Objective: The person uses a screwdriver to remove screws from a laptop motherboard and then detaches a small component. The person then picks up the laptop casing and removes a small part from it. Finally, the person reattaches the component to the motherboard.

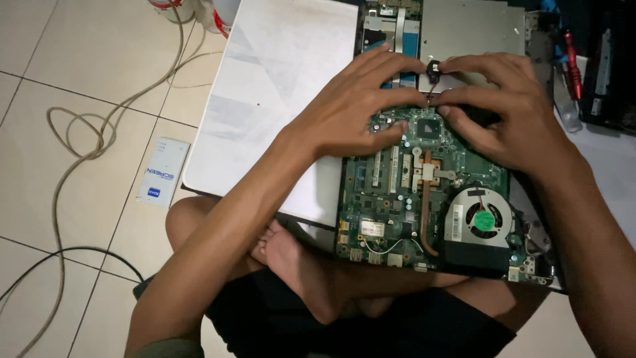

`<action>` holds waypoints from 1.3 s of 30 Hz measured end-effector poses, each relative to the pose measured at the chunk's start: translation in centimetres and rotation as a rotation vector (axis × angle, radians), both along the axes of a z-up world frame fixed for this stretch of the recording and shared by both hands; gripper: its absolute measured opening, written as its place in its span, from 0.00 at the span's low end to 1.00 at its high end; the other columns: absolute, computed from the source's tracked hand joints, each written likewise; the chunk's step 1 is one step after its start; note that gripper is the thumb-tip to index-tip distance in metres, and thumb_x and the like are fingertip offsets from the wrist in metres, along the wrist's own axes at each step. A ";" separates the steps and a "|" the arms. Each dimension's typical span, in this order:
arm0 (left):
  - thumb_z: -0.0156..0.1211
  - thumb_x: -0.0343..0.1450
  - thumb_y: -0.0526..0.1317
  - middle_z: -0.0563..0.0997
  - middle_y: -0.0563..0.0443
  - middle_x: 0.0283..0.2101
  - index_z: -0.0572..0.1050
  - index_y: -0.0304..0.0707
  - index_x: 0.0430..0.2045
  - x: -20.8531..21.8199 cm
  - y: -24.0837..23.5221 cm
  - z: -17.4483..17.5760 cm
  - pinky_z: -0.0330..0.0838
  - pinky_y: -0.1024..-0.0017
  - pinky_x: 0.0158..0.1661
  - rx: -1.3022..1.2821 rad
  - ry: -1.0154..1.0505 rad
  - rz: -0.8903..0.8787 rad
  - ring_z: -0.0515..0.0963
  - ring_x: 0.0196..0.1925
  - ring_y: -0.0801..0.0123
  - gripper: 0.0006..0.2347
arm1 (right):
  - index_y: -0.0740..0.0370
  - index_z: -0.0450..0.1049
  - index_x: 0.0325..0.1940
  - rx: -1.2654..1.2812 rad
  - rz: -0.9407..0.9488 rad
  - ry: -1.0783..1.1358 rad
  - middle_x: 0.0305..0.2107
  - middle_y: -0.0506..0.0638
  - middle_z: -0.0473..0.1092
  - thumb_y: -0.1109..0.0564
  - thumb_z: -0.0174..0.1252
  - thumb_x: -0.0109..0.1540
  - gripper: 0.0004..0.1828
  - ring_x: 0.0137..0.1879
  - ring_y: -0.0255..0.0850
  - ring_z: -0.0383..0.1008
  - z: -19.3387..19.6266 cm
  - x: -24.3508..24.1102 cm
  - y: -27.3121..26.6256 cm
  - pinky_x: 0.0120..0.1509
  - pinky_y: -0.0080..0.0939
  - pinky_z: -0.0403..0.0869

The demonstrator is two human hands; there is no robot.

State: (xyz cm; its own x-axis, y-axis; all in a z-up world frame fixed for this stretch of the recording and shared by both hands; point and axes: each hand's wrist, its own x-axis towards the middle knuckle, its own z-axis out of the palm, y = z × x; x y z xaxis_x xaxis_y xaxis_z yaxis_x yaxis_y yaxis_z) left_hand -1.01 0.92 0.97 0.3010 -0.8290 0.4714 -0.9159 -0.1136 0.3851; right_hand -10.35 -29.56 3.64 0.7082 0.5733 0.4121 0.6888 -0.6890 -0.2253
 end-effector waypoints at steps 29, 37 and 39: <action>0.51 0.81 0.46 0.75 0.31 0.75 0.82 0.51 0.68 0.6 -0.6 0.8 0.58 0.38 0.75 0.046 -0.179 0.038 0.73 0.77 0.40 0.21 | 0.52 0.90 0.70 -0.274 0.038 -0.203 0.75 0.68 0.82 0.53 0.79 0.80 0.14 0.74 0.66 0.84 -0.1 1.2 -1.9 0.74 0.65 0.69; 0.38 0.88 0.51 0.76 0.31 0.70 0.83 0.46 0.66 1.0 -0.2 0.9 0.61 0.38 0.68 -0.040 -0.236 -0.034 0.76 0.73 0.39 0.23 | 0.47 0.90 0.76 -0.340 0.020 -0.226 0.79 0.65 0.84 0.52 0.88 0.77 0.24 0.80 0.64 0.85 -1.3 1.6 -3.2 0.76 0.65 0.69; 0.45 0.83 0.45 0.76 0.31 0.69 0.83 0.46 0.64 0.8 -0.2 1.2 0.61 0.38 0.68 -0.047 -0.233 -0.030 0.76 0.72 0.40 0.20 | 0.48 0.89 0.76 -0.327 0.030 -0.212 0.79 0.64 0.84 0.53 0.87 0.79 0.23 0.79 0.65 0.85 -1.0 1.5 -3.0 0.75 0.65 0.69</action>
State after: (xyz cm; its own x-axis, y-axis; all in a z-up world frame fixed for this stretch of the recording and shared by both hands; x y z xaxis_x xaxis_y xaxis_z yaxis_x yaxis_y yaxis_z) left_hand -0.20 0.71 2.13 0.1551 -0.8116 0.5633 -0.9833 -0.0719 0.1671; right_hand -8.83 -32.60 2.63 0.6078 0.7178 0.3397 0.7174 -0.6797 0.1527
